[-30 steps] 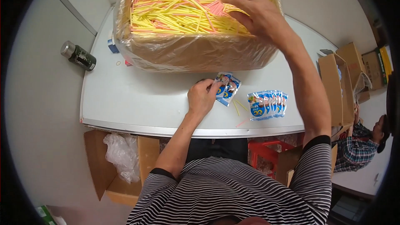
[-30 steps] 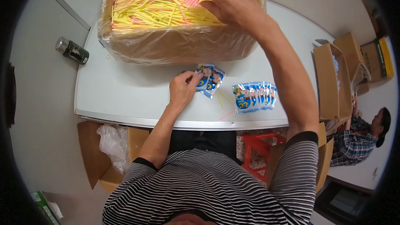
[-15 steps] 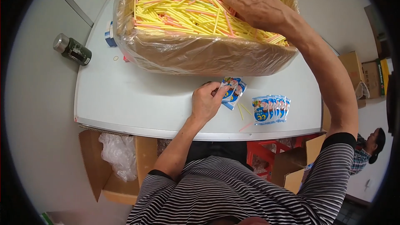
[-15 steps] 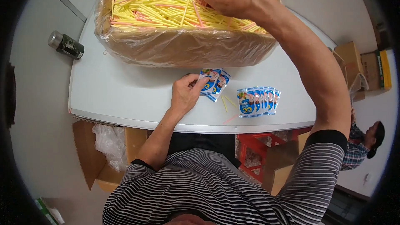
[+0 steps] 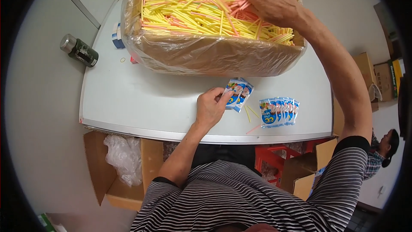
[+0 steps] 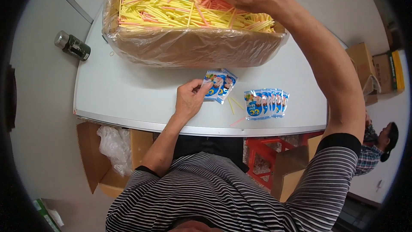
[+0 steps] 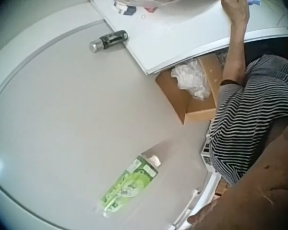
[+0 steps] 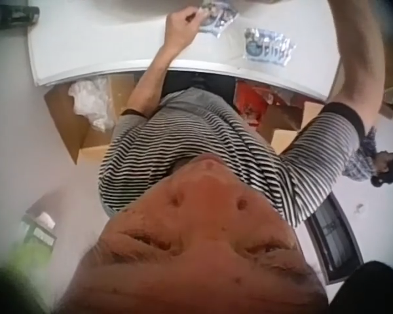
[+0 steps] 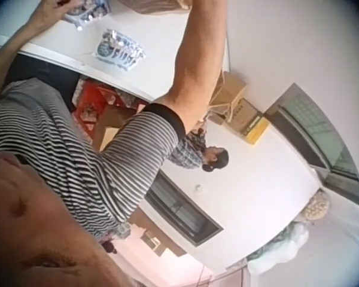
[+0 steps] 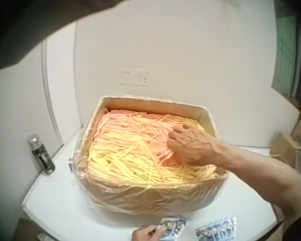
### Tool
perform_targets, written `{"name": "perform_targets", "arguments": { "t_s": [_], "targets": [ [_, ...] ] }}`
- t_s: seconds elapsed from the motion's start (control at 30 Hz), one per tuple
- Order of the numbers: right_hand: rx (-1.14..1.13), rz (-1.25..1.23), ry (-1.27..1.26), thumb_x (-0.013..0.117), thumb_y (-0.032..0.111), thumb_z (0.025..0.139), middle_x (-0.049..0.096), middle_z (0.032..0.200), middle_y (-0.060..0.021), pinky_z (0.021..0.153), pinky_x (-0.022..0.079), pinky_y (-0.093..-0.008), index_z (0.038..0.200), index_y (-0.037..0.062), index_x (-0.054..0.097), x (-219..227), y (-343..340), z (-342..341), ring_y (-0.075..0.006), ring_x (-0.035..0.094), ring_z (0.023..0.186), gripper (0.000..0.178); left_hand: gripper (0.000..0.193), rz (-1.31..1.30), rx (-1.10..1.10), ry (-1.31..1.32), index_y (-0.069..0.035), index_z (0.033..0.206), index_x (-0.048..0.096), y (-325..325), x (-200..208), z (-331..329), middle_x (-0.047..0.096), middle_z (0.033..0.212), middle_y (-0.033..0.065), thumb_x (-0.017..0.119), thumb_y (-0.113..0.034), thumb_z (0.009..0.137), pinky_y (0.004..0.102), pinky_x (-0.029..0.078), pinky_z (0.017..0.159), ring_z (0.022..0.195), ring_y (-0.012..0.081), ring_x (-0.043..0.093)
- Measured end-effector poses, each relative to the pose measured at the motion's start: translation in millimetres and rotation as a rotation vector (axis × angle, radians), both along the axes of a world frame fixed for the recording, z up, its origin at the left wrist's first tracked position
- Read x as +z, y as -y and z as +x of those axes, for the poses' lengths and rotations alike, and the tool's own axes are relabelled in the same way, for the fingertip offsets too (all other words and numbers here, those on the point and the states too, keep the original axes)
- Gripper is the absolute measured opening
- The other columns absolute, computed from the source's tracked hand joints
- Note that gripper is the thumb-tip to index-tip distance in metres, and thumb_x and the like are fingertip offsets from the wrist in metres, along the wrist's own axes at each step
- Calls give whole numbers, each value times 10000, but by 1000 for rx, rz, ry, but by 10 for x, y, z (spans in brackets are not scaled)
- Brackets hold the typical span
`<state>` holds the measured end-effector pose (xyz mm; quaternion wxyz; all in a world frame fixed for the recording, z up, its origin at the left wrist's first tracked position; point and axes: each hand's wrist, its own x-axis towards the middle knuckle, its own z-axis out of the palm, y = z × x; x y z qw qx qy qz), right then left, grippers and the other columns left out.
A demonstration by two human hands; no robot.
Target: The recorder packages small colorful items into small blue bags and places them into a cardboard box.
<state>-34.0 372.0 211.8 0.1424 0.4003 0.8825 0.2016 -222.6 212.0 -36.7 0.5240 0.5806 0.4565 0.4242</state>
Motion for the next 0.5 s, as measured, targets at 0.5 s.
{"name": "perform_targets", "arguments": {
  "t_s": [0.5],
  "targets": [
    [-394,-109,-819,432,355,1059,632,902,-137,815,487,-434,1009,-6,554,110,148,424,-296,602,902,384,185,28,9,278,43,940,722,228,605,-94,712,786,61,739,-141,918,236,490,626,693,68,607]
  ]
}}
